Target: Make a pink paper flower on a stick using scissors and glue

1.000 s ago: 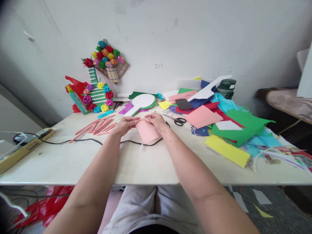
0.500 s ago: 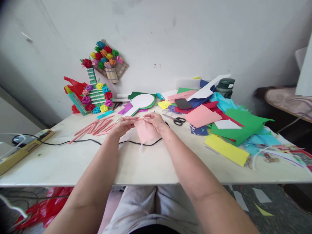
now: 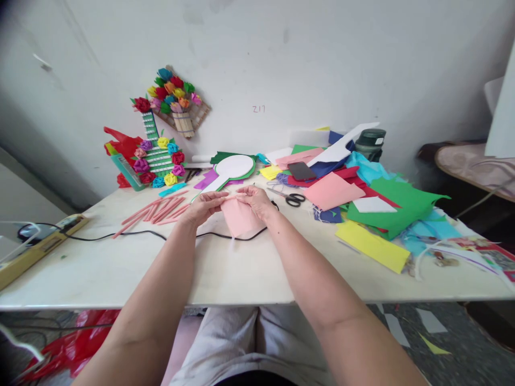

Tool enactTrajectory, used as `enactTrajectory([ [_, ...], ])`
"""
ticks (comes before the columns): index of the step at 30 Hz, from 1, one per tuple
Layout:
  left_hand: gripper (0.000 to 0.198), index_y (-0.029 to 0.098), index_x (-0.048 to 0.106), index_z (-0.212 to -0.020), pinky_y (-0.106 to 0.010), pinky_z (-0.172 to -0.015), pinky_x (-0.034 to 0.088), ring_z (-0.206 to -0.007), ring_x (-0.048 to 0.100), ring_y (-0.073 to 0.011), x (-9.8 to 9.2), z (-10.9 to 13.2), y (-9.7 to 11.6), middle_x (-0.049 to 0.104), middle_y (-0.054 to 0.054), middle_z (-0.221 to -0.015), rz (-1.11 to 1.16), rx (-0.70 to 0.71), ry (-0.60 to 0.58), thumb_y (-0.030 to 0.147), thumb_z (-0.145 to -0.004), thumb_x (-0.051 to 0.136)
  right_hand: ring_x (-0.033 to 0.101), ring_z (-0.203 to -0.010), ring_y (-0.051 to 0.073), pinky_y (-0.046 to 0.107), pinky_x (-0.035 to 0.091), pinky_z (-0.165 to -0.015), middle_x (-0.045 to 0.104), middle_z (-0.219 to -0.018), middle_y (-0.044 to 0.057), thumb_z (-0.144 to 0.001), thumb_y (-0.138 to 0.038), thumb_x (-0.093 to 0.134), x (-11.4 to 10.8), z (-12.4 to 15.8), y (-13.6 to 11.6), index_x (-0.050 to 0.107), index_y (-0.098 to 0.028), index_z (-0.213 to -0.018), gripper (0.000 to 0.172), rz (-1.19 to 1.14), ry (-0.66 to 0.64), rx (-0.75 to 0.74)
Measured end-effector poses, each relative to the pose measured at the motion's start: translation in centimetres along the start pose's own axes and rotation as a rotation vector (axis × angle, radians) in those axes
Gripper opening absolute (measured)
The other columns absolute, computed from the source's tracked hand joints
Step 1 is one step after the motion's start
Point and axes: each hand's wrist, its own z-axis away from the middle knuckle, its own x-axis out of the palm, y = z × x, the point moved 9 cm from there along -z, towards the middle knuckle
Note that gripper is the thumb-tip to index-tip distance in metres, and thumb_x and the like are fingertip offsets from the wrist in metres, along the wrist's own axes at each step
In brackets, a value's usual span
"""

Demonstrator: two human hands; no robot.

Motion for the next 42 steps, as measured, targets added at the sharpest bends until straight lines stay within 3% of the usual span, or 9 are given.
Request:
enactTrajectory([
  [6, 0.031, 0.015, 0.072, -0.085, -0.032, -0.075, 0.049, -0.067, 0.062, -0.013, -0.4, -0.2, -0.3, 0.069, -0.004, -0.073, -0.04, 0.015, 0.0, 0.024, -0.055, 0.078, 0.056, -0.065, 0.012, 0.028, 0.044, -0.069, 0.063, -0.067, -0.002, -0.048, -0.018, 0.073, 0.0, 0.1, -0.3, 0.063, -0.018, -0.074, 0.027, 0.016, 0.021, -0.013],
  [20, 0.037, 0.014, 0.07, -0.089, -0.036, -0.075, 0.051, -0.066, 0.061, -0.0136, -0.9, -0.7, -0.7, 0.067, -0.003, -0.072, -0.186, 0.06, -0.006, 0.031, -0.057, 0.078, 0.052, -0.055, 0.011, 0.025, 0.041, -0.055, 0.061, -0.061, -0.003, -0.052, -0.023, 0.071, -0.9, -0.2, 0.4, 0.064, -0.018, -0.075, 0.024, 0.126, 0.003, 0.05],
  [30, 0.037, 0.011, 0.071, -0.086, -0.036, -0.074, 0.052, -0.063, 0.062, -0.0141, -0.3, -0.5, -0.2, 0.067, -0.003, -0.066, -0.231, 0.078, 0.012, 0.031, -0.055, 0.079, 0.05, -0.052, 0.011, 0.025, 0.039, -0.053, 0.059, -0.057, -0.003, -0.049, -0.025, 0.072, -0.8, 0.1, 0.0, 0.063, -0.019, -0.069, 0.023, 0.11, 0.018, 0.054],
  [35, 0.037, 0.011, 0.071, -0.084, -0.036, -0.074, 0.052, -0.063, 0.062, -0.0155, 0.2, -0.4, 0.4, 0.067, -0.004, -0.065, -0.268, 0.098, 0.031, 0.032, -0.054, 0.079, 0.05, -0.053, 0.011, 0.025, 0.039, -0.055, 0.058, -0.057, -0.004, -0.05, -0.035, 0.076, -1.0, 0.0, 0.0, 0.061, -0.018, -0.067, 0.029, 0.071, 0.052, 0.035],
  [42, 0.035, 0.012, 0.071, -0.083, -0.034, -0.07, 0.051, -0.063, 0.063, -0.0174, 0.8, -0.1, 1.0, 0.069, -0.006, -0.066, -0.383, 0.122, 0.059, 0.033, -0.056, 0.077, 0.046, -0.051, 0.01, 0.026, 0.037, -0.055, 0.055, -0.055, -0.004, -0.05, -0.039, 0.075, -2.0, -0.6, 0.2, 0.059, -0.017, -0.063, 0.03, 0.156, 0.116, -0.014],
])
